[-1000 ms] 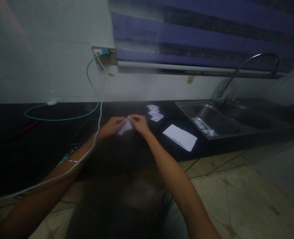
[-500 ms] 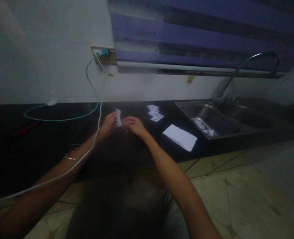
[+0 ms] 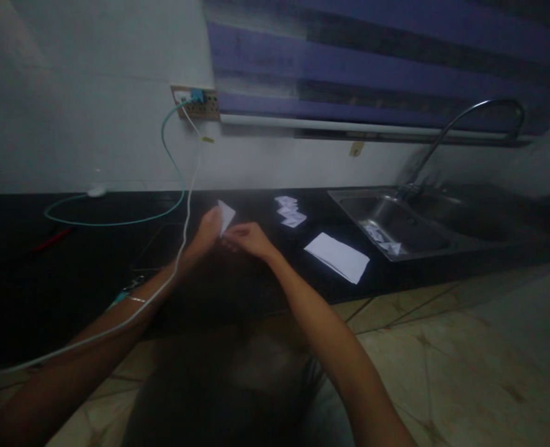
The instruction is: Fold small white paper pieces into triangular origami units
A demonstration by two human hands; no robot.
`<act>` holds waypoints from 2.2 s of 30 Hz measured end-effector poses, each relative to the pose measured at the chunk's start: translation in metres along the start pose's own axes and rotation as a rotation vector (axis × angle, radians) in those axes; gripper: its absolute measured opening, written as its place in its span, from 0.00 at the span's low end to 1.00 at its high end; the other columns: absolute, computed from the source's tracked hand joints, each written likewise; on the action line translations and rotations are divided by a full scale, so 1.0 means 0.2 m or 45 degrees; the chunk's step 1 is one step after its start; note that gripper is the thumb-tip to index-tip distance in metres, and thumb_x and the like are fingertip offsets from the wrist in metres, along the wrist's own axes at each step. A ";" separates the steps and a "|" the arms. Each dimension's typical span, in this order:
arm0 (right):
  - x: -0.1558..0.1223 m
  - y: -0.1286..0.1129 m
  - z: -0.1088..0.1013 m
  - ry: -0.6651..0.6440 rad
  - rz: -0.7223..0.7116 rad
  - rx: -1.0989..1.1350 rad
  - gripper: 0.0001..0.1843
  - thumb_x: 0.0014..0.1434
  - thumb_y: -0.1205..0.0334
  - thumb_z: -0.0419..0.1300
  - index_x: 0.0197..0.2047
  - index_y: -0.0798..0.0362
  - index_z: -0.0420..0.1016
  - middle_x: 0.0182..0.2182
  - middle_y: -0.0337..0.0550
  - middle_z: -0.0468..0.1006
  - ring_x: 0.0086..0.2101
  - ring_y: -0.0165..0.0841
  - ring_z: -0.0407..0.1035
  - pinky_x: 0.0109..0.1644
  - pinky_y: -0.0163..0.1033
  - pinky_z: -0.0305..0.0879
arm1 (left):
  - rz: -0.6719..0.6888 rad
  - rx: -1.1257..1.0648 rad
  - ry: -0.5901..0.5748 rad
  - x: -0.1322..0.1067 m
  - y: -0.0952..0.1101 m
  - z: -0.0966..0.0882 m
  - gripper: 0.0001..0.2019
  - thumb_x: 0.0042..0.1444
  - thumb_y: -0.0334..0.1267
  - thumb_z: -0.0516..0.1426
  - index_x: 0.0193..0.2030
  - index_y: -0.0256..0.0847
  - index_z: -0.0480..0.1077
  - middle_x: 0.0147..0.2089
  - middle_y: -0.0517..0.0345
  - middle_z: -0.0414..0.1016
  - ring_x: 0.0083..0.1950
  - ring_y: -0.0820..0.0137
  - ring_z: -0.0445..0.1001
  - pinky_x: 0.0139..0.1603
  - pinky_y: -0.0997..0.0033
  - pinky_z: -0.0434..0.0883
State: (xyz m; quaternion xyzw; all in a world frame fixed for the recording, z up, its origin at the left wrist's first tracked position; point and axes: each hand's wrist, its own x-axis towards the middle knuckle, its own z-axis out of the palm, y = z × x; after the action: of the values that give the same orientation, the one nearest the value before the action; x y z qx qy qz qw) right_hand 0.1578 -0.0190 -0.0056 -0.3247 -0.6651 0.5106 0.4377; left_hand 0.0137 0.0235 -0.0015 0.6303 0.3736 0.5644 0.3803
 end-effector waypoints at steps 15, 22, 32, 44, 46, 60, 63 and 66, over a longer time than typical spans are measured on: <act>0.03 0.03 -0.04 0.336 -0.125 -0.222 0.09 0.53 0.59 0.59 0.27 0.55 0.71 0.19 0.34 0.70 0.19 0.25 0.63 0.24 0.30 0.59 | -0.044 0.055 -0.294 -0.04 0.06 0.01 0.18 0.63 0.52 0.49 0.32 0.39 0.62 0.19 0.65 0.61 0.18 0.77 0.60 0.18 0.79 0.58; 0.03 0.02 -0.03 0.378 -0.129 -0.236 0.21 0.58 0.46 0.55 0.25 0.55 0.70 0.18 0.36 0.69 0.18 0.25 0.63 0.23 0.31 0.59 | 0.115 0.335 -0.416 -0.05 0.06 -0.04 0.24 0.61 0.53 0.48 0.21 0.37 0.62 0.18 0.63 0.59 0.19 0.76 0.57 0.19 0.76 0.54; 0.00 -0.01 -0.01 0.698 -0.332 -0.400 0.16 0.56 0.51 0.60 0.35 0.55 0.79 0.32 0.44 0.77 0.32 0.33 0.70 0.32 0.35 0.66 | 0.258 0.580 -0.120 -0.03 0.06 -0.04 0.22 0.62 0.48 0.48 0.20 0.39 0.59 0.19 0.64 0.54 0.22 0.75 0.55 0.23 0.73 0.52; 0.03 0.02 -0.01 0.698 -0.130 -0.223 0.15 0.50 0.53 0.64 0.35 0.56 0.79 0.30 0.44 0.79 0.29 0.33 0.70 0.29 0.35 0.66 | 0.262 0.520 -0.303 -0.05 0.05 -0.04 0.21 0.63 0.50 0.45 0.24 0.40 0.60 0.21 0.63 0.58 0.24 0.73 0.57 0.26 0.73 0.55; 0.03 0.02 -0.01 0.701 -0.136 -0.226 0.15 0.50 0.52 0.64 0.35 0.56 0.79 0.30 0.44 0.79 0.30 0.33 0.70 0.30 0.35 0.66 | 0.267 0.530 -0.308 -0.05 0.05 -0.04 0.21 0.64 0.50 0.45 0.24 0.40 0.59 0.21 0.63 0.59 0.24 0.73 0.57 0.26 0.73 0.55; 0.02 0.03 -0.01 0.594 -0.035 0.014 0.19 0.46 0.50 0.67 0.37 0.55 0.79 0.29 0.42 0.78 0.26 0.30 0.68 0.25 0.33 0.65 | 0.314 0.615 -0.337 -0.05 0.05 -0.03 0.20 0.66 0.47 0.43 0.27 0.39 0.63 0.23 0.61 0.64 0.25 0.72 0.63 0.28 0.74 0.58; 0.02 0.02 -0.01 0.577 -0.003 0.066 0.18 0.44 0.51 0.68 0.35 0.56 0.79 0.28 0.41 0.77 0.26 0.28 0.67 0.25 0.32 0.63 | 0.348 0.613 -0.376 -0.05 0.05 -0.03 0.19 0.66 0.47 0.43 0.29 0.39 0.64 0.25 0.60 0.66 0.27 0.71 0.64 0.29 0.73 0.59; 0.03 0.03 -0.02 0.567 0.056 0.096 0.16 0.44 0.53 0.68 0.33 0.55 0.77 0.25 0.38 0.73 0.24 0.26 0.64 0.24 0.31 0.61 | 0.378 0.619 -0.445 -0.05 0.06 -0.04 0.20 0.66 0.47 0.42 0.29 0.39 0.64 0.26 0.59 0.67 0.28 0.70 0.65 0.30 0.72 0.60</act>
State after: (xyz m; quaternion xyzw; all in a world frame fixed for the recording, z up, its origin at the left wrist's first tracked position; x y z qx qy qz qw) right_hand 0.1588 -0.0116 -0.0094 -0.4272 -0.5253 0.4600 0.5744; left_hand 0.0058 0.0090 0.0064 0.8375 0.3306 0.3911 0.1908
